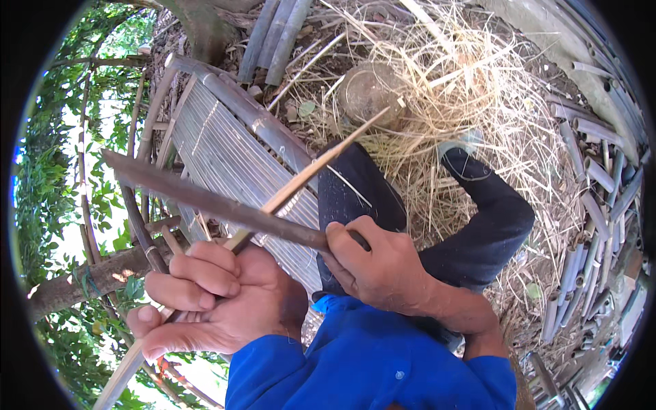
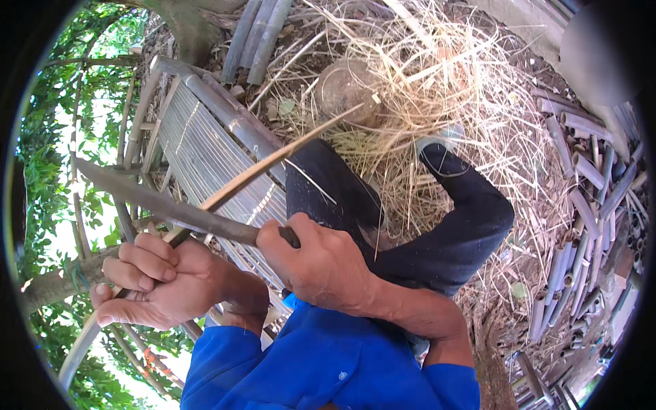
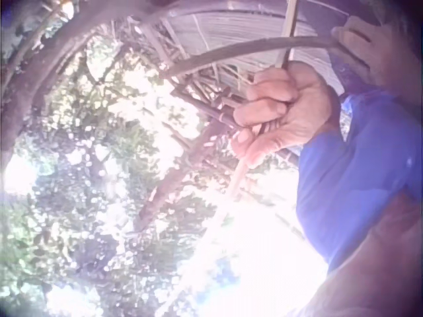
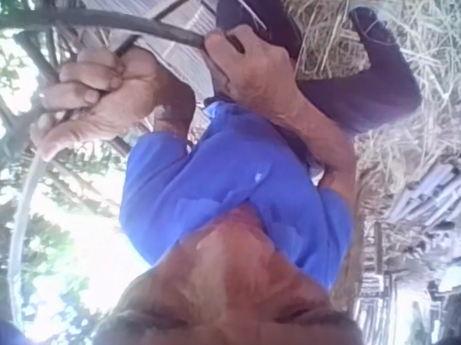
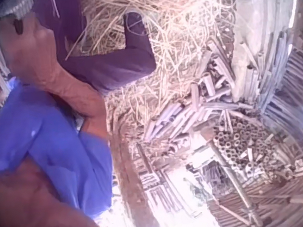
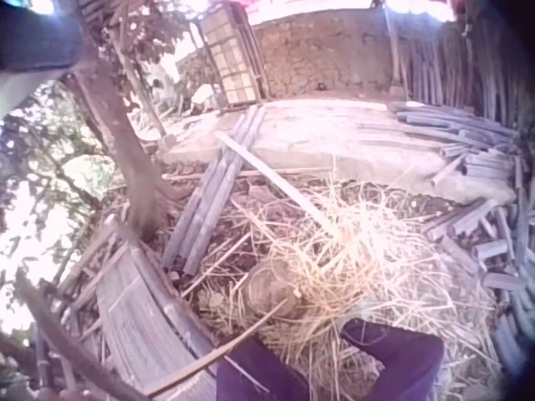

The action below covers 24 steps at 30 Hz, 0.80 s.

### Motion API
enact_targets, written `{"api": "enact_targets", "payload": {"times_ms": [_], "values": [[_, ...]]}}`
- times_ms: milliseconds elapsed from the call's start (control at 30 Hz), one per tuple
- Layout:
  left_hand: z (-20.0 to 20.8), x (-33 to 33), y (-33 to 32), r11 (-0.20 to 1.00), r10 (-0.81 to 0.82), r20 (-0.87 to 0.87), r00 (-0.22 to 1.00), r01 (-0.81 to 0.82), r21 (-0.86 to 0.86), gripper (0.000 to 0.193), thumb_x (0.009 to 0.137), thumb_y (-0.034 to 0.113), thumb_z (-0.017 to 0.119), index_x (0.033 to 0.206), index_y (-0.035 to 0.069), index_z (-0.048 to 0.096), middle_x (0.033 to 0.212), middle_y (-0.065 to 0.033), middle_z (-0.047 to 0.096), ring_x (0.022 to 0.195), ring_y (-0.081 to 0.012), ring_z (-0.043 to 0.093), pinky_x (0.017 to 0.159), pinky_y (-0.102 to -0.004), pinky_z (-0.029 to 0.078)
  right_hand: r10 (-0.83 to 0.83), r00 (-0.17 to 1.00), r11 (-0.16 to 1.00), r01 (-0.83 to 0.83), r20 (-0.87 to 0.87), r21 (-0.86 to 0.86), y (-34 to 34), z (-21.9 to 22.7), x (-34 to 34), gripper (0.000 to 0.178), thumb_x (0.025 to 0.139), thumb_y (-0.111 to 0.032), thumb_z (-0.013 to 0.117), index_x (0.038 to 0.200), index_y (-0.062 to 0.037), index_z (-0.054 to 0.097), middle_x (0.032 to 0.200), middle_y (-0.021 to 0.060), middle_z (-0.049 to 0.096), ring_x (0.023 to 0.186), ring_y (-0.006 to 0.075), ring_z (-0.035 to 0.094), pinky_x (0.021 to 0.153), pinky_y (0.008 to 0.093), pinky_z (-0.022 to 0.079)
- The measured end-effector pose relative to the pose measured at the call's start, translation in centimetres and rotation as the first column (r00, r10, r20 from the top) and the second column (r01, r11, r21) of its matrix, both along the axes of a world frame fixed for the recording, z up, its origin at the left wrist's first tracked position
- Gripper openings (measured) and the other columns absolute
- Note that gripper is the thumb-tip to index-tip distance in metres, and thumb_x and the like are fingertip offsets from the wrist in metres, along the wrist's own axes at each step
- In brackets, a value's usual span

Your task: The person repeatedly shaves thin layers from a bamboo strip using a large knife while holding the strip against a wooden block.

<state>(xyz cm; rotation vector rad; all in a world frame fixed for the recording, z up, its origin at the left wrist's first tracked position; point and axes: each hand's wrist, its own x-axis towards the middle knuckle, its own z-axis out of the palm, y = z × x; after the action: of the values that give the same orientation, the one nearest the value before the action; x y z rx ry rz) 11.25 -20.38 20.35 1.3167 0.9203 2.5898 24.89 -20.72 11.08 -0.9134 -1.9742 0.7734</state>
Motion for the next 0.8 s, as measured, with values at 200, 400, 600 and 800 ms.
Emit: {"api": "enact_targets", "payload": {"times_ms": [200,400,600,800], "values": [[-0.3,-1.3,1.2,0.998,0.048,-0.028,0.998,-0.047,0.033,0.04,0.108,0.046,0.042,0.098,0.008,0.05,0.063,0.0019,0.033,0.043,-0.0072,0.029,0.035,-0.022,0.022,0.019,0.996,0.999,-0.015,0.087,-0.046,1.3,-1.4,-0.3,0.013,0.09,-0.011,0.063,0.1,-0.0056,0.058,0.076,0.0103,0.053,0.055,0.0281,0.063,0.044,0.038,0.054],[-1.2,-1.8,1.9,0.999,0.029,-0.105,0.994,-0.024,0.043,0.035,0.108,0.041,0.047,0.097,0.008,0.049,0.065,0.0013,0.034,0.046,-0.007,0.028,0.039,-0.0231,0.022,-0.106,0.976,0.987,0.126,0.19,-0.098,4.2,-6.6,0.2,0.017,0.091,-0.015,0.07,0.087,-0.0059,0.057,0.074,0.0127,0.058,0.058,0.0318,0.063,0.045,0.0405,0.052],[-2.4,-3.3,2.9,0.998,-0.048,-0.075,0.996,0.05,0.024,0.035,0.107,0.041,0.05,0.097,0.008,0.048,0.065,0.0014,0.035,0.045,-0.0076,0.028,0.039,-0.0235,0.021,0.022,0.996,0.998,-0.026,0.088,0.051,4.7,-6.9,-0.2,0.008,0.093,-0.013,0.06,0.097,-0.0088,0.055,0.076,0.0129,0.056,0.059,0.0312,0.067,0.046,0.0425,0.055],[-2.5,-4.1,3.7,0.998,-0.056,-0.079,0.995,0.056,0.003,0.033,0.106,0.039,0.052,0.096,0.008,0.048,0.066,0.0018,0.035,0.047,-0.0079,0.026,0.042,-0.0245,0.022,-0.104,0.962,0.986,0.133,0.254,-0.1,10.1,-13.2,0.9,0.013,0.092,-0.017,0.062,0.097,-0.0068,0.056,0.074,0.0109,0.057,0.059,0.0299,0.064,0.052,0.0408,0.056]]}}
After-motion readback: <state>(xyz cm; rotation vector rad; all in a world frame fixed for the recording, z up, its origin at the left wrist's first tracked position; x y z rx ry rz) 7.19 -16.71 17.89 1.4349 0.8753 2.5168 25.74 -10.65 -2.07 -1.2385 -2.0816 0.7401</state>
